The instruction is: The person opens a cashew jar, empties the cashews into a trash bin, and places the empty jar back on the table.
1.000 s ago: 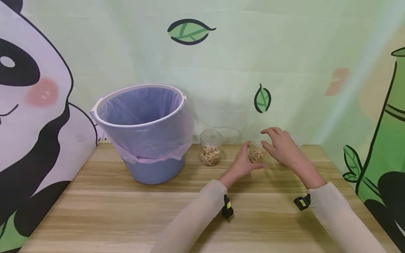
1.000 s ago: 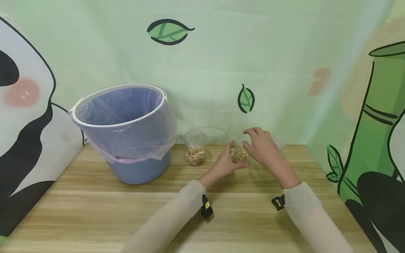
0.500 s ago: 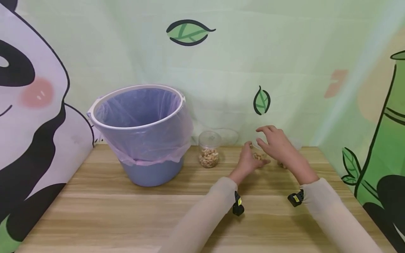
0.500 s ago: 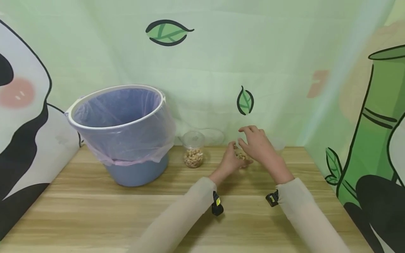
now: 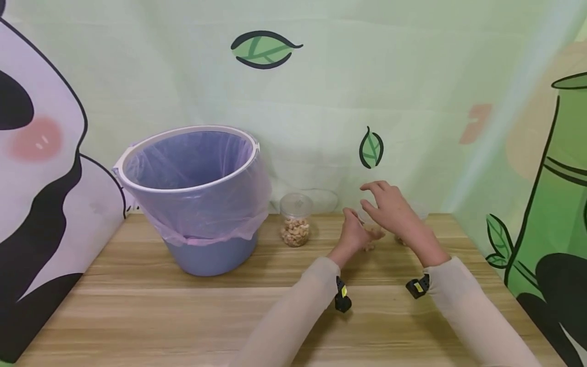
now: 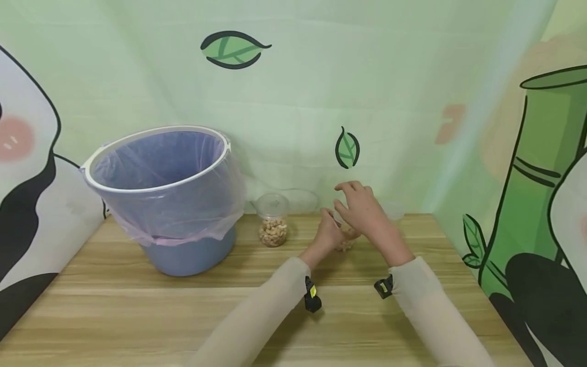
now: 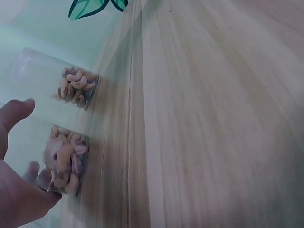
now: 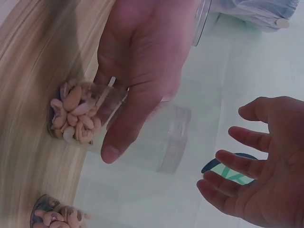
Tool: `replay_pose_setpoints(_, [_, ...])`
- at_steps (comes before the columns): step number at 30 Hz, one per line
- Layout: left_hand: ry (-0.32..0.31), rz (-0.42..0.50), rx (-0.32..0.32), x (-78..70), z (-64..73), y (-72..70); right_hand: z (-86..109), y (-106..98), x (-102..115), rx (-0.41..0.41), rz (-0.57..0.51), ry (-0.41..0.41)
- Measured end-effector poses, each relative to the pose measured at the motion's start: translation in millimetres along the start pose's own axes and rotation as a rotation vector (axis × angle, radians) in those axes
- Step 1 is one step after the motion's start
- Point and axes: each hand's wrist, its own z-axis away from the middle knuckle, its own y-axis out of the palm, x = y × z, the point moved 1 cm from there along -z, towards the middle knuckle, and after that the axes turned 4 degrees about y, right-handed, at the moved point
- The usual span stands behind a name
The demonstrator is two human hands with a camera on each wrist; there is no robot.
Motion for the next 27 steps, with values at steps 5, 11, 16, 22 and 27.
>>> replay_pose_setpoints(5, [-0.016,-0.103,0.078,-2.5,4.0,-9.6,1.2,0,4,0.035,0.032,0.053])
replay_pose_setpoints(11, [0.137,-0.225,0.166,3.0,2.5,-19.7,2.6,1,16,0.083,0.1,0.181])
replay_pose_setpoints(16, [0.175,-0.24,0.176,4.6,4.1,-22.5,0.1,6,23,0.121,0.186,0.23])
replay_pose_setpoints(22, [0.273,-0.31,0.173,0.1,9.4,-20.6,-9.0,13,35,0.166,0.265,0.271])
replay_pose_setpoints(27, [0.382,-0.355,0.154,-5.0,12.1,-17.5,-11.8,15,41,0.218,0.342,0.34])
